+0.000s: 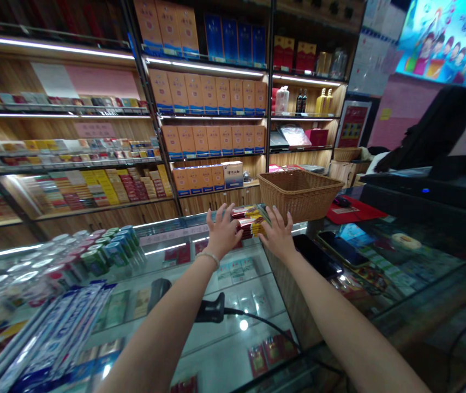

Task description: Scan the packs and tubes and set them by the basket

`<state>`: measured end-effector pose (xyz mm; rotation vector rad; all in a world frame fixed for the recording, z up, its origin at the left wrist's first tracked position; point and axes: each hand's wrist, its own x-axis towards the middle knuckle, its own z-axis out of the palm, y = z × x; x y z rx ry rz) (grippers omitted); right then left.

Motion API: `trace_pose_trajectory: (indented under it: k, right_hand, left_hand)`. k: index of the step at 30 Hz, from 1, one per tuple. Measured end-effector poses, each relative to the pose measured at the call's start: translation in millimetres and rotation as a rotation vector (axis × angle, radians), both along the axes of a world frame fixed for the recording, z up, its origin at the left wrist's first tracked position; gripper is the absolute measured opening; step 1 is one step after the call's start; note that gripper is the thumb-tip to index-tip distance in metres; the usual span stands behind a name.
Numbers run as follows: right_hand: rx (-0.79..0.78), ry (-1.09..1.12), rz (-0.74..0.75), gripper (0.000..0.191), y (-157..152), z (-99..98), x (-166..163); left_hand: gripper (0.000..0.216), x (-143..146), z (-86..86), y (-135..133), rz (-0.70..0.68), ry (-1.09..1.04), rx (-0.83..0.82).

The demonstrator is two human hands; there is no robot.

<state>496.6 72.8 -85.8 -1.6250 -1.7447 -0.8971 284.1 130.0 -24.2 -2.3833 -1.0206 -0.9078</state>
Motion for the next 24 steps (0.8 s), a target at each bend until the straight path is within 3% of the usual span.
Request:
trace_pose_trajectory:
  k: [15, 19, 24]
  right_hand:
    - [-0.038, 0.03, -0.02, 0.038, -0.3, 2.3, -1.2]
    - [-0.038, 0.034, -0.018, 0.048, -1.6, 2.9, -2.7]
    - [-0.048, 0.012, 0.012, 0.07, -3.2, 2.1, -3.8]
  left_hand:
    - [0.019, 0.1, 0.4, 1.3, 0.007, 0.021, -0.043]
    - [0.038, -2.1, 0.5, 2.2, 0.038, 0.043, -0.079]
    - [0.08, -8.8, -2.7, 1.9, 0.085, 0.085, -0.122]
